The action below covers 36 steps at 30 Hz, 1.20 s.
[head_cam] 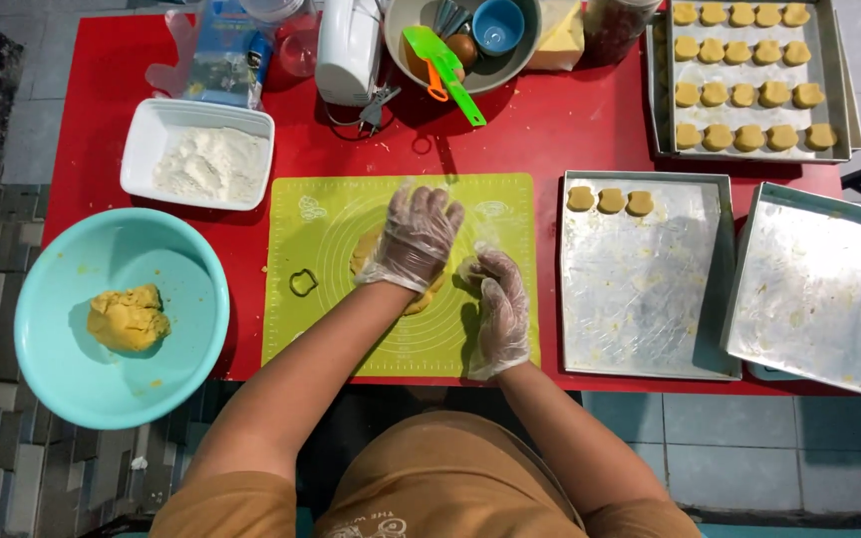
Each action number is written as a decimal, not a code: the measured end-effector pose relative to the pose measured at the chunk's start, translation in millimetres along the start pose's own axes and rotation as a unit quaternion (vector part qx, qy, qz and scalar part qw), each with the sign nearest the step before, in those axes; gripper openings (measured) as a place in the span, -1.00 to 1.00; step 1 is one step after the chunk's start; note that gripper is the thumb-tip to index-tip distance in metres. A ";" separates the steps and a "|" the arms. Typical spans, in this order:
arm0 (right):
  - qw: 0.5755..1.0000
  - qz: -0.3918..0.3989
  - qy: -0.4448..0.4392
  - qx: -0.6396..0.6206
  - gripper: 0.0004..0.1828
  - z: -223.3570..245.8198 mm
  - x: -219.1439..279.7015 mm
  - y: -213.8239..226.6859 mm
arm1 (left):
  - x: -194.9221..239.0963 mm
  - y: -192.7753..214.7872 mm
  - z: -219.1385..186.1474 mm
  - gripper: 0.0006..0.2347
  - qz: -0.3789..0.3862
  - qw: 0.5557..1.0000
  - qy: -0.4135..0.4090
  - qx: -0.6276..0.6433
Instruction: The person kneads a ball of yellow dough on a green cutting mat, flattens it with their hands, and uses a cookie cutter to shape the dough. They then place the shaped dough pieces onto a metal baking tray.
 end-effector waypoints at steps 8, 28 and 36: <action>0.999 0.022 0.032 -0.012 -0.56 -10.0 -11.1 4.4 | 4.9 -55.7 56.8 -0.90 0.036 0.988 0.114 0.097; 1.000 0.020 0.018 0.004 -0.59 8.0 1.4 -4.2 | -25.2 -69.2 19.0 -0.41 0.165 0.985 0.034 -0.032; 0.999 0.021 0.025 -0.012 -0.57 -2.6 0.2 -0.3 | -14.2 -64.3 64.8 -0.46 0.163 0.973 0.146 0.067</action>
Point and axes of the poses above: each hand's wrist, its own x-axis away from the middle knuckle, its own y-axis out of the back of the hand, z = x × y, the point moved 8 cm from there along -x, towards the middle knuckle, and after that the axes turned 7 degrees about x, right-handed, at the moved point
